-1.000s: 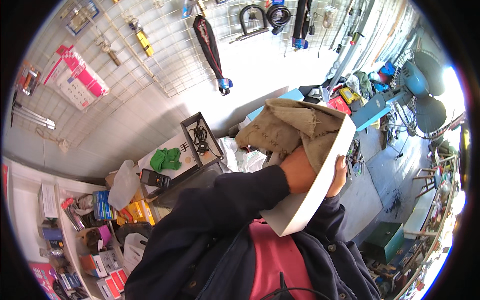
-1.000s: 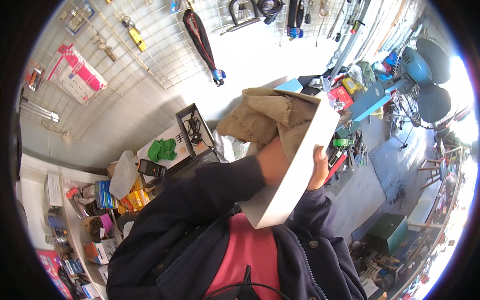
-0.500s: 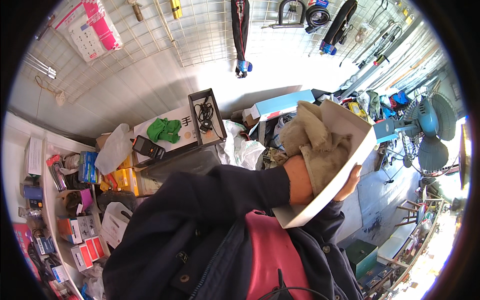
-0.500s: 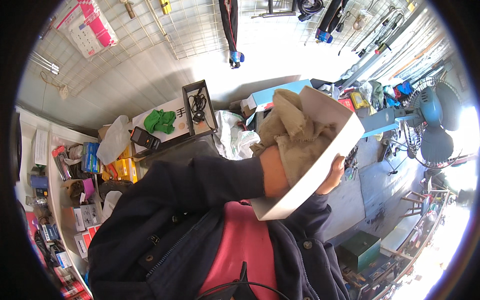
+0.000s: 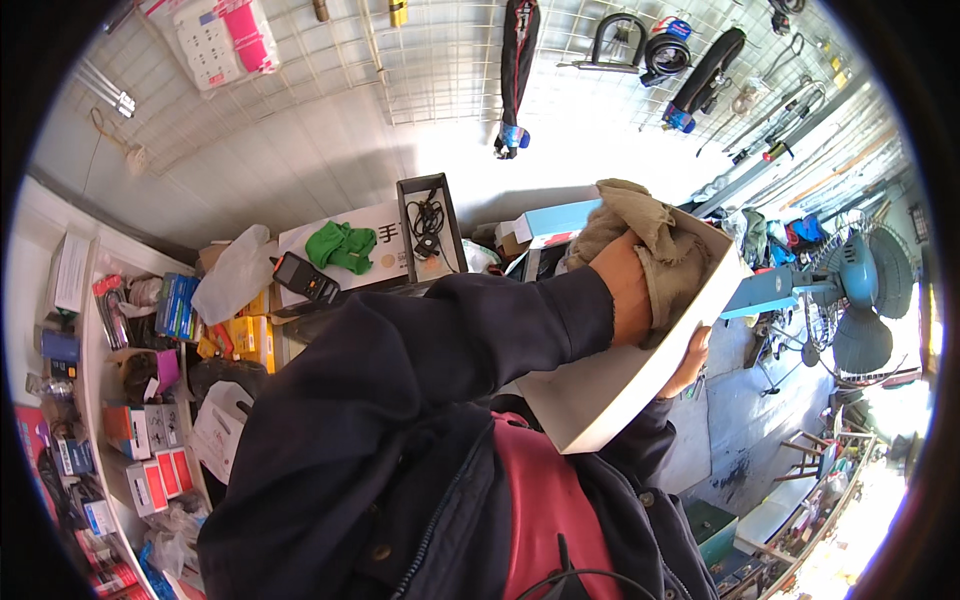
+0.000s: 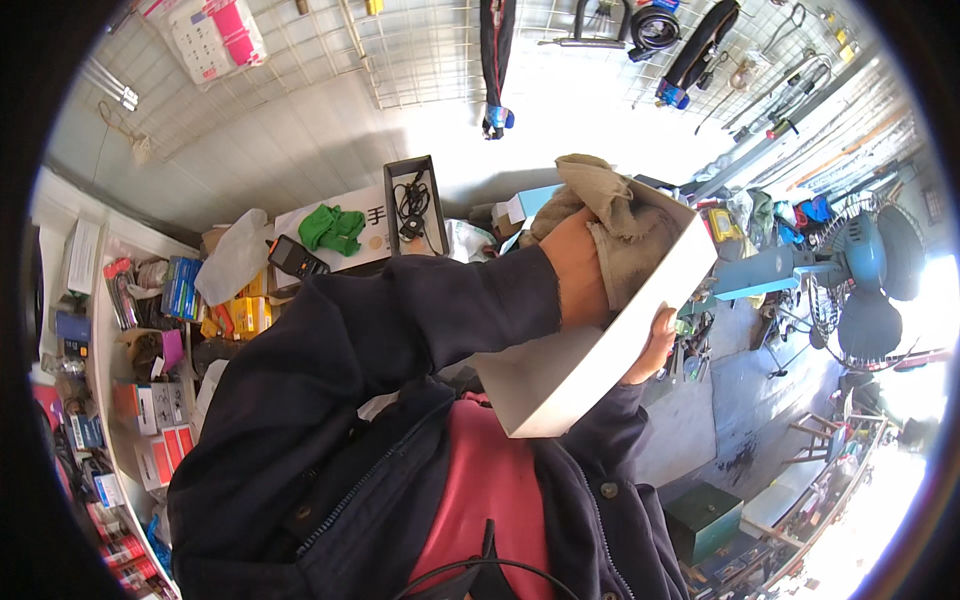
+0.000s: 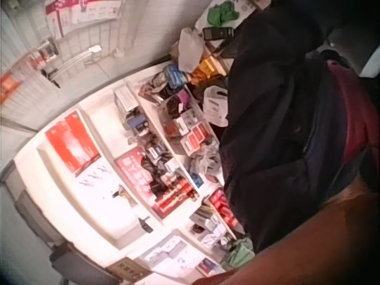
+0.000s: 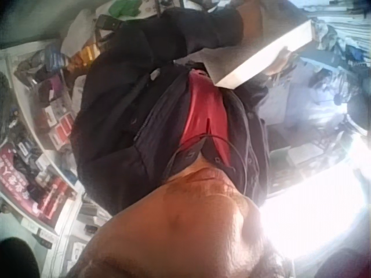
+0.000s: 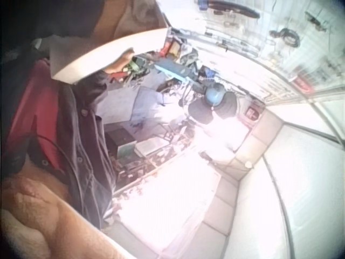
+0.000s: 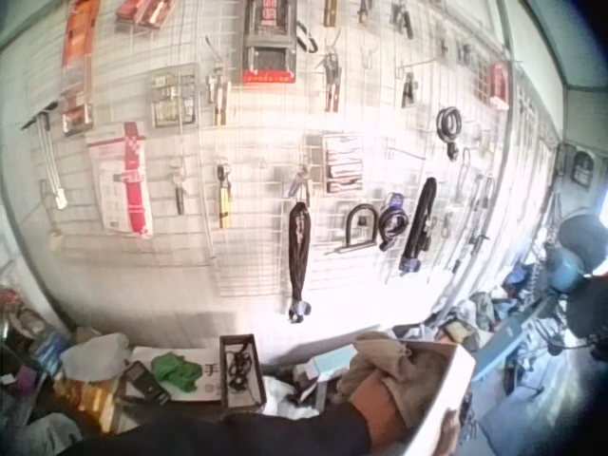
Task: The person wipes a white rectangular box with a green cloth, then wipes a small black electronic device with the same cloth. The person handles the items one at a time and places them back on the cluttered work surface.
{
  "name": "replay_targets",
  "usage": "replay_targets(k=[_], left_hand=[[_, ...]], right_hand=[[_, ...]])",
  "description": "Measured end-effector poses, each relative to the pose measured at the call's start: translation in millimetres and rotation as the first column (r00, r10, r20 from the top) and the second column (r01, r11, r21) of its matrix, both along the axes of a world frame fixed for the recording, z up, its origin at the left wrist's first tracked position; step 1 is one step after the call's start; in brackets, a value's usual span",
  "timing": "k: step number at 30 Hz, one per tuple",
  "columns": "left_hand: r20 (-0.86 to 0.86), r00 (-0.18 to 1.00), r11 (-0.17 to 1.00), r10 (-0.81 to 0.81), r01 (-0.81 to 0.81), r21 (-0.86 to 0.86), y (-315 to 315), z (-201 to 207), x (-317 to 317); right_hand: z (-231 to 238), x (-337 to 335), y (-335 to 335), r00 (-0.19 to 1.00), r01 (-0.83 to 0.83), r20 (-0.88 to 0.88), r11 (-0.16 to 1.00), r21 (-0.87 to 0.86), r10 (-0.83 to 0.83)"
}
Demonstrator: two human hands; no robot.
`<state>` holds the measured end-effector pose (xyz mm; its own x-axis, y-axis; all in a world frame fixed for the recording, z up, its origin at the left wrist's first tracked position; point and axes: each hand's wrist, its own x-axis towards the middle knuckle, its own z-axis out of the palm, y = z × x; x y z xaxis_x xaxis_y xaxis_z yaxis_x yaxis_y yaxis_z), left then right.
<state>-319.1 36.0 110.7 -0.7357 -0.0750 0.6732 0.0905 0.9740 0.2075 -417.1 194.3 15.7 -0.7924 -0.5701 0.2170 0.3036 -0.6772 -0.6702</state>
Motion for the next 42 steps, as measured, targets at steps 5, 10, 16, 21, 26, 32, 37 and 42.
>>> replay_targets(k=[5, 10, 16, 21, 26, 32, 37, 42], left_hand=[[-0.212, 0.977, 0.98, 0.012, 0.031, 0.196, 9.3, 2.2, 7.3], [-0.39, 0.907, 0.74, -0.162, 0.373, 0.56, 5.8, -13.4, 5.4], [-0.595, 0.779, 0.695, -0.198, 0.539, 0.475, 32.3, -3.2, 9.1], [-0.61, 0.78, 0.261, -0.14, 0.623, 0.737, 65.6, 17.8, 26.5], [-0.837, 0.513, -0.765, -0.188, 0.458, 0.452, 65.8, -2.8, 26.6], [-0.643, 0.665, -0.358, -0.381, 0.535, 0.765, 99.3, -52.7, 43.5], [-0.515, 0.779, -0.123, -0.358, 0.507, 0.853, 106.5, -63.9, 57.2], [-0.435, 0.88, 0.323, -0.19, 0.474, 0.819, 92.2, -14.4, 47.0]], right_hand=[[-1.2, 11.7, -6.2, 0.977, -0.205, 0.046, 0.976, -0.068, 0.209], [8.8, 23.3, -10.3, 0.968, -0.248, -0.031, 0.969, 0.014, 0.248], [3.0, 9.8, -1.7, 0.998, 0.021, -0.056, 0.999, -0.039, -0.023], [-20.9, -5.7, 11.9, 0.611, 0.679, -0.664, 0.716, 0.16, -0.432], [-20.3, -1.0, 16.4, 0.536, 0.8, -0.677, 0.56, 0.216, -0.505], [-3.5, 19.1, 14.0, 0.677, 0.687, -0.484, 0.712, 0.146, -0.555], [-3.9, 29.9, -0.8, 0.71, 0.66, -0.379, 0.748, 0.065, -0.594], [8.7, 48.0, -1.3, 0.88, 0.432, -0.242, 0.9, 0.053, -0.408]])
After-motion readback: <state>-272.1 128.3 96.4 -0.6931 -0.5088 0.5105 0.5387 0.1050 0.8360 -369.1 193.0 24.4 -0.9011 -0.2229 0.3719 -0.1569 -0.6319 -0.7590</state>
